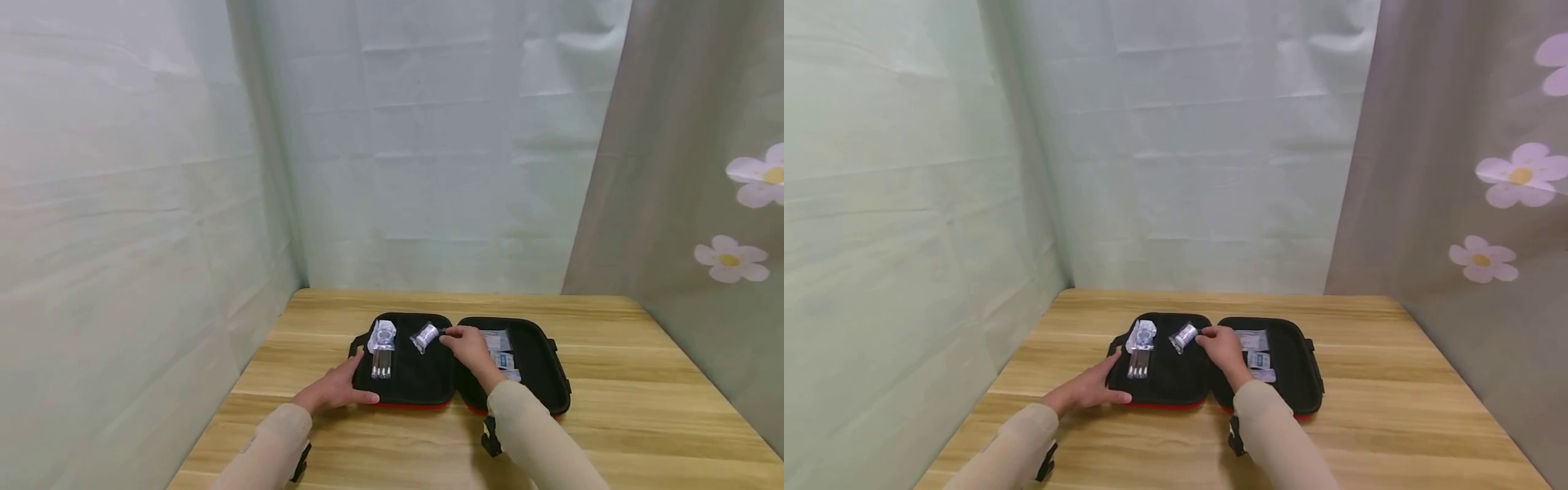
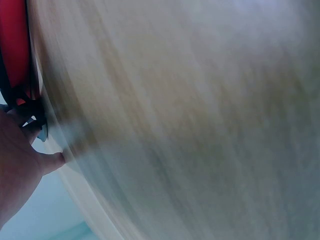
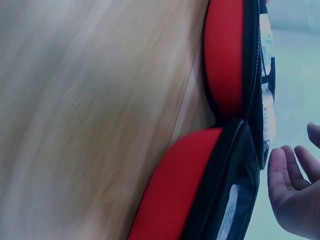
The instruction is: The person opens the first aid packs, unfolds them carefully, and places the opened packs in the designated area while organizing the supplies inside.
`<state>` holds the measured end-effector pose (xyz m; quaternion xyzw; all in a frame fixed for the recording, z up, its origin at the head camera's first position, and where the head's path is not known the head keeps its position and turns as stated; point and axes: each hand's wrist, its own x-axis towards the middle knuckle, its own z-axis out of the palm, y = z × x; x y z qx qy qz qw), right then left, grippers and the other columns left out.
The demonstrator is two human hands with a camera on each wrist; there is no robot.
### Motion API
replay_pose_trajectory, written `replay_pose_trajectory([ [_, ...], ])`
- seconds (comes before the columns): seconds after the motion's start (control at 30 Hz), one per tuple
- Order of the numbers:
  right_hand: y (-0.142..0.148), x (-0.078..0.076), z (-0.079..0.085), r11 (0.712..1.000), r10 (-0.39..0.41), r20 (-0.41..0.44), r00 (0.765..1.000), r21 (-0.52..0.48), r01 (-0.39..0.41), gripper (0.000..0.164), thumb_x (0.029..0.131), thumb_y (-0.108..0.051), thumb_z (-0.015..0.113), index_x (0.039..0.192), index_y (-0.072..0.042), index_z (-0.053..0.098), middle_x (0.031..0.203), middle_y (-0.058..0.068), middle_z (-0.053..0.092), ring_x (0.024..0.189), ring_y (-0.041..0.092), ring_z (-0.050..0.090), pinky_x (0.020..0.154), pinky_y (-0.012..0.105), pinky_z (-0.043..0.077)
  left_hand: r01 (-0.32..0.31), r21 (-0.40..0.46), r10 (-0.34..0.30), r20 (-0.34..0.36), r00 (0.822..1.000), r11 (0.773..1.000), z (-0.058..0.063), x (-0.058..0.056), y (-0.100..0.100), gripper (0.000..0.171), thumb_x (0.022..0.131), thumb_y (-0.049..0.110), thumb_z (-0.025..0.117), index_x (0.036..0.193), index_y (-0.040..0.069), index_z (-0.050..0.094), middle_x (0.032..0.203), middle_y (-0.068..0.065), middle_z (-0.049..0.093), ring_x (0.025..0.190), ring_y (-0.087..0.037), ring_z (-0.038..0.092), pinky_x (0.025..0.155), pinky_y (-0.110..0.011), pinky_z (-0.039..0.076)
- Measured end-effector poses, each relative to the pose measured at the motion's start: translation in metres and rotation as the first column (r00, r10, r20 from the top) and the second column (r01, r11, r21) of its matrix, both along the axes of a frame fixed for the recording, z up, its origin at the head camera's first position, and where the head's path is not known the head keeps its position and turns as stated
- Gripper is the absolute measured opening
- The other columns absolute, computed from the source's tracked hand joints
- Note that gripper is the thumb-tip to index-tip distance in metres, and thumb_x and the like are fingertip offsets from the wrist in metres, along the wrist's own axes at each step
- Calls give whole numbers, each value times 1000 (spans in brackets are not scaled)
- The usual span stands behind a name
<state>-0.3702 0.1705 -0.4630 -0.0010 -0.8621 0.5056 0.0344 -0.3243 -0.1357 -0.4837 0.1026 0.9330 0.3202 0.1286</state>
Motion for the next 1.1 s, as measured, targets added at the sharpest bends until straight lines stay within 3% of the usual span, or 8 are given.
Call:
replay_pose_trajectory([
  [0.23,-15,-12,-2,1000,-28,-27,999,8,28,30,94,-17,69,116,3,71,120,19,67,112,37,60,93,50,50,21,-5,-21,-8,1000,1000,0,2,1,118,72,55,83,158,6,19,158,-22,28,142,-45,27,112,-64,19],
  [0.57,-28,-17,-6,999,-54,-16,998,-6,54,29,95,-19,68,116,0,72,119,18,68,111,37,61,90,49,51,14,-15,-15,-5,1000,1000,-1,7,1,118,72,58,82,158,6,21,158,-23,28,144,-43,25,114,-63,15],
  [1.1,-25,-22,-13,996,-67,-3,998,61,68,31,93,-15,68,116,5,70,117,21,68,106,38,63,86,48,53,4,-12,-4,22,1000,1000,-2,11,5,118,73,57,82,159,9,18,159,-22,26,142,-47,25,112,-65,20],
])
